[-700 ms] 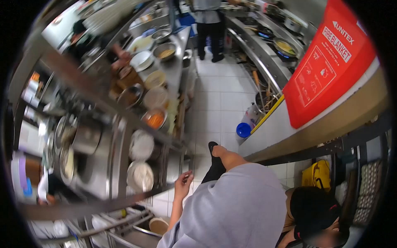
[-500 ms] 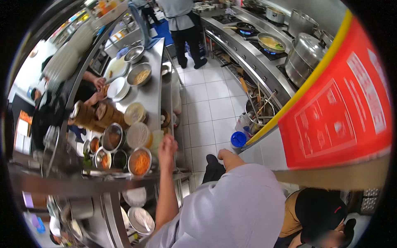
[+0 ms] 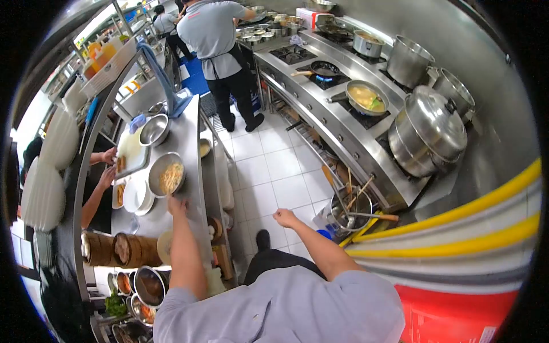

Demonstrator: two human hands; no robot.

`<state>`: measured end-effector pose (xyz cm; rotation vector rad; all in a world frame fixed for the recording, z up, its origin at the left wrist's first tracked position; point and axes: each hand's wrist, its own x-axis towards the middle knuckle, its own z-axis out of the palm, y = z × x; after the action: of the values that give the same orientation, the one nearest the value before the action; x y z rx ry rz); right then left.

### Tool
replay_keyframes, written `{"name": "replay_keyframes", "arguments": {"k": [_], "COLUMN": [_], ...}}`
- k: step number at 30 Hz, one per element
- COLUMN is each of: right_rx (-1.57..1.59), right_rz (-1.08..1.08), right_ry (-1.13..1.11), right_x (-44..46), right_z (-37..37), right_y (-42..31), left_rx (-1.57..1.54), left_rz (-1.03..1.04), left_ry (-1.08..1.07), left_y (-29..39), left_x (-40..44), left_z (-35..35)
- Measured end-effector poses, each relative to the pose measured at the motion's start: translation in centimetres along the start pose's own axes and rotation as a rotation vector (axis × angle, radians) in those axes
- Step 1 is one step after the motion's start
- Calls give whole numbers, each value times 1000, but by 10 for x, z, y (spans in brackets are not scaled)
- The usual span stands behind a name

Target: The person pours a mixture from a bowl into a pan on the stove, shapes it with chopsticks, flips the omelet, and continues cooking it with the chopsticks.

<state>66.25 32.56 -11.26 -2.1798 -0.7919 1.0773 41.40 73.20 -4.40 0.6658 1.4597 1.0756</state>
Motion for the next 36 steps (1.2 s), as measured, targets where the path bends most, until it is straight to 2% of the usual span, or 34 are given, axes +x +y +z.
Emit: {"name": "replay_keyframes", "arguments": {"k": [2, 3, 5, 6, 7, 9, 11, 13, 14, 16, 18, 19, 21, 22, 25, 26, 28, 29, 30, 31, 32, 33, 34, 36], "right_rx": [-56, -104, -89, -23, 35, 181, 444, 556, 600, 650, 758, 767, 1001, 1011, 845, 806, 712, 724, 662, 617, 404, 73, 63, -313], "right_rz": [-68, -137, -191, -223, -251, -204, -116, -111, -56, -9, 50, 54, 159, 147, -37, -86, -110, -172, -187, -159, -80, 52, 63, 97], "right_ry": [9, 2, -42, -42, -37, -179, -363, -474, -457, -420, -293, -258, -44, 2, 427, 537, 737, 816, 913, 1002, 1114, 1254, 1251, 1376], "right_x": [29, 42, 63, 77, 92, 116, 145, 164, 168, 181, 203, 211, 222, 230, 248, 252, 259, 276, 291, 307, 333, 362, 371, 404], "right_z": [-11, -14, -31, -24, -25, -40, -45, -81, -106, -142, -166, -182, -207, -231, -330, -370, -446, -490, -529, -559, -587, -617, -649, -681], "right_y": [-18, -27, -75, -94, -112, -155, -178, -229, -254, -287, -282, -279, -254, -252, -233, -237, -231, -217, -196, -188, -164, -136, -137, -136], "left_rx": [-222, -228, -242, -224, -194, -147, -91, 18, 123, 140, 82, 86, 198, 196, 225, 234, 300, 312, 308, 343, 380, 496, 494, 614], "left_rz": [79, 60, 194, 186, 177, 126, 150, 117, 98, 54, -20, -28, -9, -7, -163, -169, 148, 122, 124, 221, 313, 255, 240, 242], "left_ry": [122, 126, 185, 193, 153, 152, -41, -76, -140, -212, -455, -488, -779, -825, -1176, -1210, -1359, -1424, -1432, -1403, -1368, -1305, -1309, -1149], "left_y": [6, 5, 5, 9, 11, 5, -1, 21, 28, 46, 61, 66, 55, 63, 61, 64, 62, 71, 58, 42, 26, 17, 19, 19], "left_x": [1, -2, -6, -9, -19, -35, -47, -67, -75, -82, -85, -83, -81, -85, -99, -105, -120, -117, -114, -105, -94, -83, -81, -55], "left_z": [21, 28, 33, 28, 30, 37, 38, 69, 89, 135, 189, 214, 261, 293, 398, 431, 487, 511, 530, 542, 552, 556, 563, 566]}}
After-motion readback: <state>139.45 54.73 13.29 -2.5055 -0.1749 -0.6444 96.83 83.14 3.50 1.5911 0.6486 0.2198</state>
